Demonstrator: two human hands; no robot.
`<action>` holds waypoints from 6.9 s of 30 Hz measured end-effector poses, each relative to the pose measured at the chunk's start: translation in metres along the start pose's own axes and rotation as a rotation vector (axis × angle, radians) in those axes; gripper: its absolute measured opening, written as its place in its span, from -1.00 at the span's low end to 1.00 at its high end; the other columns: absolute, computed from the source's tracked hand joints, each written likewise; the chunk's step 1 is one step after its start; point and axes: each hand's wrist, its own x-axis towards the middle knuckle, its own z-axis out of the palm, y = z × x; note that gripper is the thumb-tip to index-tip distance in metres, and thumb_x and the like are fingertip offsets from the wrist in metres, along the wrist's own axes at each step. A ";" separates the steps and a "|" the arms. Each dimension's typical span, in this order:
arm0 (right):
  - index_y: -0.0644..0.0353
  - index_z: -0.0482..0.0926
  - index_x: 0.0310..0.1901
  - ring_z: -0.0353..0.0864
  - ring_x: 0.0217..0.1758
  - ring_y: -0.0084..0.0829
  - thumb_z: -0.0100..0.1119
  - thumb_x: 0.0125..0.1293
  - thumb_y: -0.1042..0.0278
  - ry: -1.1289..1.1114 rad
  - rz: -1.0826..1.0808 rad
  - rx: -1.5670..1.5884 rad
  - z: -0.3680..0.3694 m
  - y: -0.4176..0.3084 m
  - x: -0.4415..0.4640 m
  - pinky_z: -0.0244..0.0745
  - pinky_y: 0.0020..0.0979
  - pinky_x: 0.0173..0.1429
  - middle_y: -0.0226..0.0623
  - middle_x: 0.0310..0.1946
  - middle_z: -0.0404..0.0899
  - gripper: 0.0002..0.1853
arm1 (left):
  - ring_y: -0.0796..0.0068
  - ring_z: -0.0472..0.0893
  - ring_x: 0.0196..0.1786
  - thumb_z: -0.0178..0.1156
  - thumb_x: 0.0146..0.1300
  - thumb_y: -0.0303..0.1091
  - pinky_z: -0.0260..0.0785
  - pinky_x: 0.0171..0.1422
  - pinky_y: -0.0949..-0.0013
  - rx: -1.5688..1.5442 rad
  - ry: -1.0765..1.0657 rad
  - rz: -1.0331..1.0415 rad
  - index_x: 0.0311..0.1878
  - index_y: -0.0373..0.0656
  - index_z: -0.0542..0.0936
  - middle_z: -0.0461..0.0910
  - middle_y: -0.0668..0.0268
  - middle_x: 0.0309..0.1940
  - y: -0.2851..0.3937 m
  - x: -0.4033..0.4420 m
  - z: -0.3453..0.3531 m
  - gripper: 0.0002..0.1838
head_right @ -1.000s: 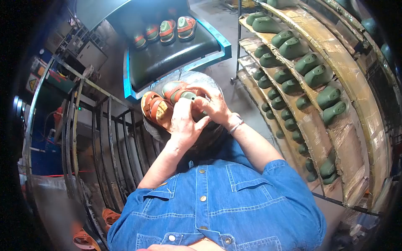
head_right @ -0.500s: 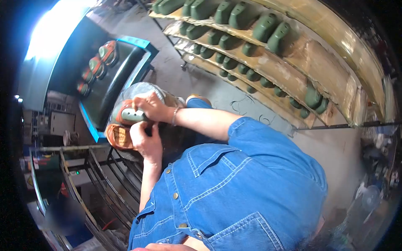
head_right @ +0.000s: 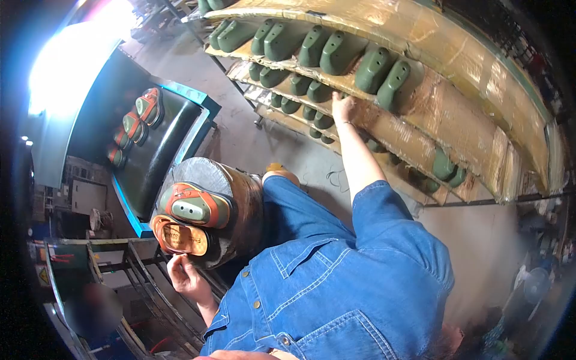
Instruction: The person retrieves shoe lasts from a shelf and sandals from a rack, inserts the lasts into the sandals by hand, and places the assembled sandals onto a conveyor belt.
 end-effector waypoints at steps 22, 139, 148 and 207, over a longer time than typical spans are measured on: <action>0.45 0.22 0.49 0.53 0.34 0.07 0.31 0.03 -0.04 -1.413 0.291 0.956 -0.272 -0.160 -0.205 0.45 -0.04 0.41 0.13 0.31 0.48 0.04 | 0.41 0.62 0.21 0.31 0.37 -0.41 0.48 0.30 0.29 -0.129 0.259 -0.204 0.20 -0.21 0.60 0.67 0.20 0.13 -0.205 0.123 -0.022 -0.65; 0.23 0.77 -0.22 0.79 -0.18 -0.12 0.32 0.15 0.22 -0.017 0.449 -0.252 -0.295 0.301 -0.110 0.65 -0.20 0.02 -0.02 -0.27 0.78 -0.73 | 0.11 0.73 -0.19 0.16 0.43 -0.23 0.54 -0.06 0.14 0.484 -0.342 -0.056 0.00 -0.38 0.69 0.75 -0.03 -0.17 -0.131 0.067 -0.008 -0.64; 0.15 0.60 0.25 0.55 0.34 0.02 0.31 0.24 -0.12 0.160 0.620 -0.640 -0.379 0.331 -0.051 0.42 -0.16 0.43 0.04 0.30 0.56 -0.35 | 0.36 0.63 -0.33 0.23 0.40 -0.15 0.47 -0.23 0.32 0.699 -0.241 -0.465 -0.11 -0.34 0.72 0.71 0.13 -0.23 -0.141 0.076 -0.031 -0.63; 0.25 0.48 0.38 0.56 0.37 -0.19 0.11 0.39 -0.36 -1.452 -0.790 0.550 -0.073 -0.274 -0.304 0.38 -0.22 0.45 0.04 0.24 0.60 -0.18 | 0.20 0.70 0.12 0.31 0.29 -0.30 0.50 0.29 0.23 0.163 -0.599 -0.195 0.13 -0.24 0.68 0.69 0.06 0.07 -0.034 0.180 0.015 -0.63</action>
